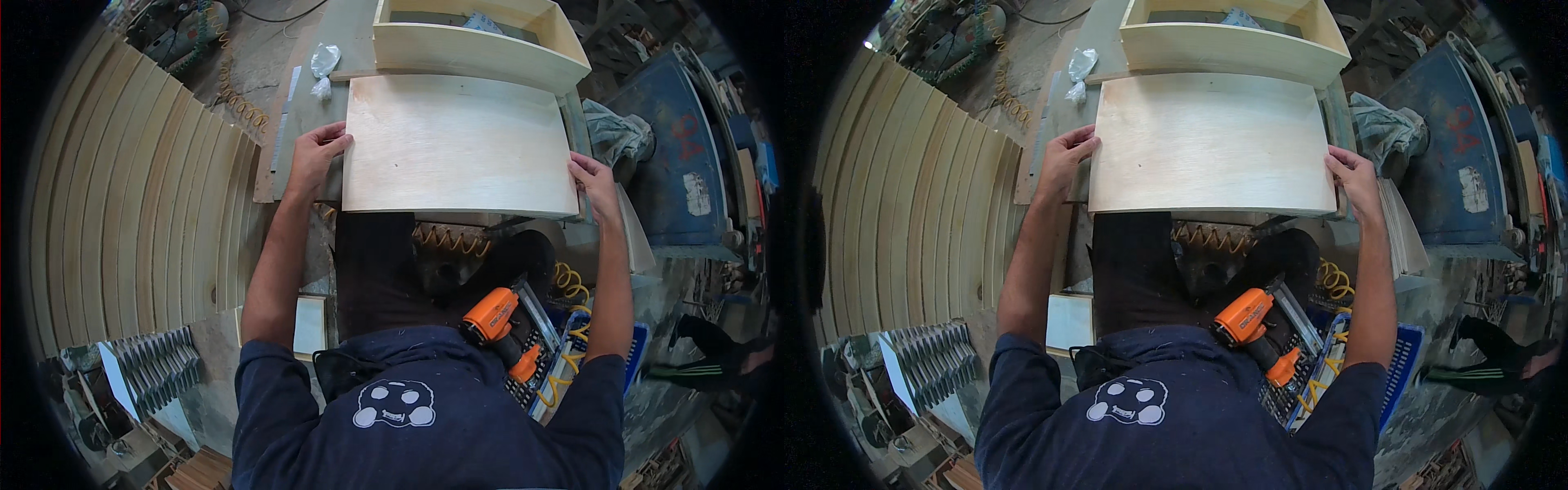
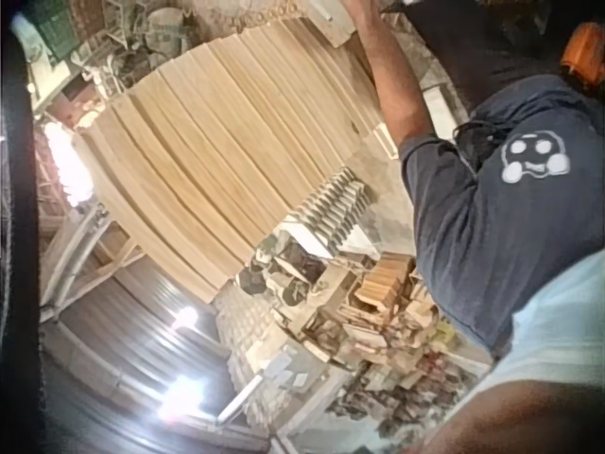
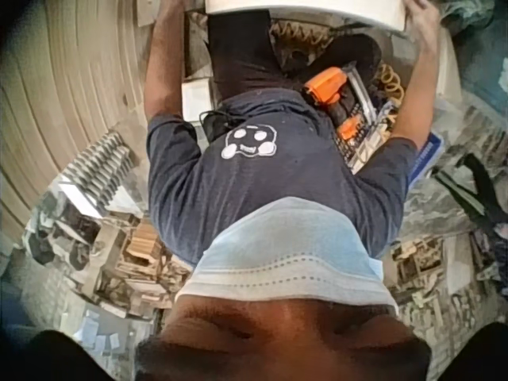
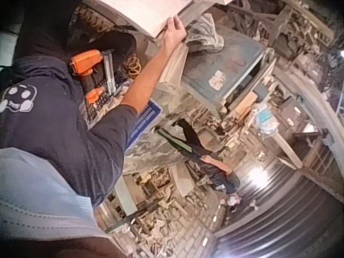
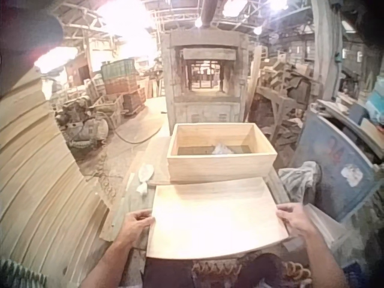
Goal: Assembling wooden panels into a box or drawer using a pneumatic nail gun.
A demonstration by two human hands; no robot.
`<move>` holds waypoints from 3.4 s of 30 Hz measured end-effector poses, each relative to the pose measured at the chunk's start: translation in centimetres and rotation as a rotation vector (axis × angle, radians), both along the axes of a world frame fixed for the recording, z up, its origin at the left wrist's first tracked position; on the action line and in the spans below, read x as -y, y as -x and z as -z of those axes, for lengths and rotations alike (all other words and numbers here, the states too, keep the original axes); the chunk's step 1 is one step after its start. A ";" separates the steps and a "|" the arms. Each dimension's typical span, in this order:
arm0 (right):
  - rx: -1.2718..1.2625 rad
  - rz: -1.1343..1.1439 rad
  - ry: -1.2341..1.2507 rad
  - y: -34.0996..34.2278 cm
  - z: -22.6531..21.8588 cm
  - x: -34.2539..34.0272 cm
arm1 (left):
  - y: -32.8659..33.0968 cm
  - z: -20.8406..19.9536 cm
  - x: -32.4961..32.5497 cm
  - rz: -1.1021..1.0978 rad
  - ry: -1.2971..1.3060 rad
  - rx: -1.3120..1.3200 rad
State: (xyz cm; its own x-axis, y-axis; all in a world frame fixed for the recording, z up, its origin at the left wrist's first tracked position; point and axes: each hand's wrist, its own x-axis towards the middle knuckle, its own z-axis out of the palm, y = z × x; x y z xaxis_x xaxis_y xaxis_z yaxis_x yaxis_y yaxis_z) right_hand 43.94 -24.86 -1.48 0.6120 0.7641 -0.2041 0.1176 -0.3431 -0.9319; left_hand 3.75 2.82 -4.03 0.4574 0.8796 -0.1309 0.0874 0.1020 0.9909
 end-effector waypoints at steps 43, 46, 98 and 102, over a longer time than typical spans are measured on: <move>1.034 -0.585 0.458 11.8 -4.3 -6.9 | -8.5 -6.3 9.5 0.792 -0.927 -0.838; 1.032 -0.591 0.438 11.7 -3.9 -6.9 | -7.6 -5.0 10.7 0.803 -0.970 -0.794; 1.056 -0.441 0.182 9.6 -1.2 -16.9 | -6.7 -3.9 11.5 0.655 -1.016 -0.700; 1.018 -0.467 0.156 8.2 -1.3 -16.8 | -7.1 -3.7 11.7 0.639 -1.009 -0.625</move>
State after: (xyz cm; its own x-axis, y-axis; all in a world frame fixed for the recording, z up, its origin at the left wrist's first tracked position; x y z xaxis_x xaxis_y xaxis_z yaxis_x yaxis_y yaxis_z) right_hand 35.76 -8.05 -0.23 0.2091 0.9713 0.1131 0.9447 -0.1708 -0.2800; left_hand 10.80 -8.89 -0.37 0.9223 0.3716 0.1063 0.3061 -0.8703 0.3859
